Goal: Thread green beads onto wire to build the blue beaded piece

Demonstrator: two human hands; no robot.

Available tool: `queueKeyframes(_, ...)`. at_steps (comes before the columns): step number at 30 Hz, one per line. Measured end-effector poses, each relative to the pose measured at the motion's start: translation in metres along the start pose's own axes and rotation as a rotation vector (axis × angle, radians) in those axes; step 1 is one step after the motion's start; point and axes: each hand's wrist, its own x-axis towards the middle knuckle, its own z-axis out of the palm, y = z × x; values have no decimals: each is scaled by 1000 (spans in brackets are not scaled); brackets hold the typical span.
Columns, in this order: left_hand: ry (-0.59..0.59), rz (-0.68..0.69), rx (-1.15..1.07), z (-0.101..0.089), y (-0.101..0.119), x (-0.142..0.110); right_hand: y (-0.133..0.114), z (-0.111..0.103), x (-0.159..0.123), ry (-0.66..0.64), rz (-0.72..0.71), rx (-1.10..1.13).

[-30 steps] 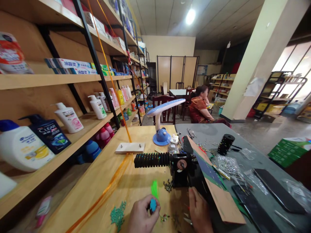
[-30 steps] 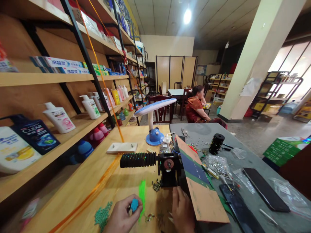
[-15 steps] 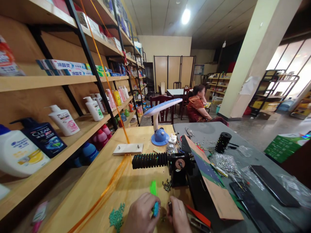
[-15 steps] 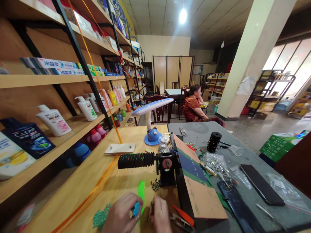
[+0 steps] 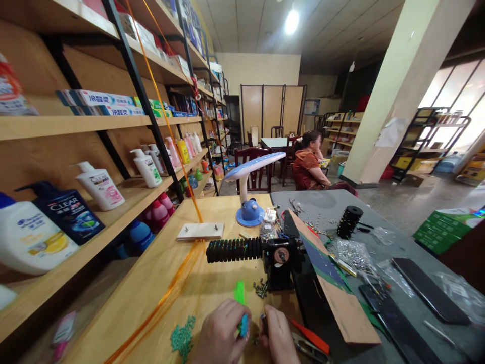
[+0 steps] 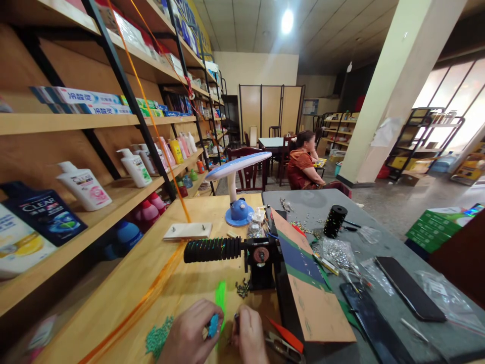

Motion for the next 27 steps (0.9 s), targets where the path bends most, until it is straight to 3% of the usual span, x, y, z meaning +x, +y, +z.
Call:
queueKeyframes(4,9,-1,3,0,1,1,-7,-3,-1,-26,11,-16)
queueKeyframes(11,4,0,13,-1,3,2,-26,-11,3,-4,160,179)
queueKeyframes(21,9,-14,-2,4,3,3,-19,-10,4,20,171,223)
queueKeyframes(27,23,-37,-57,5,1,0,-28,-18,4,21,143,242)
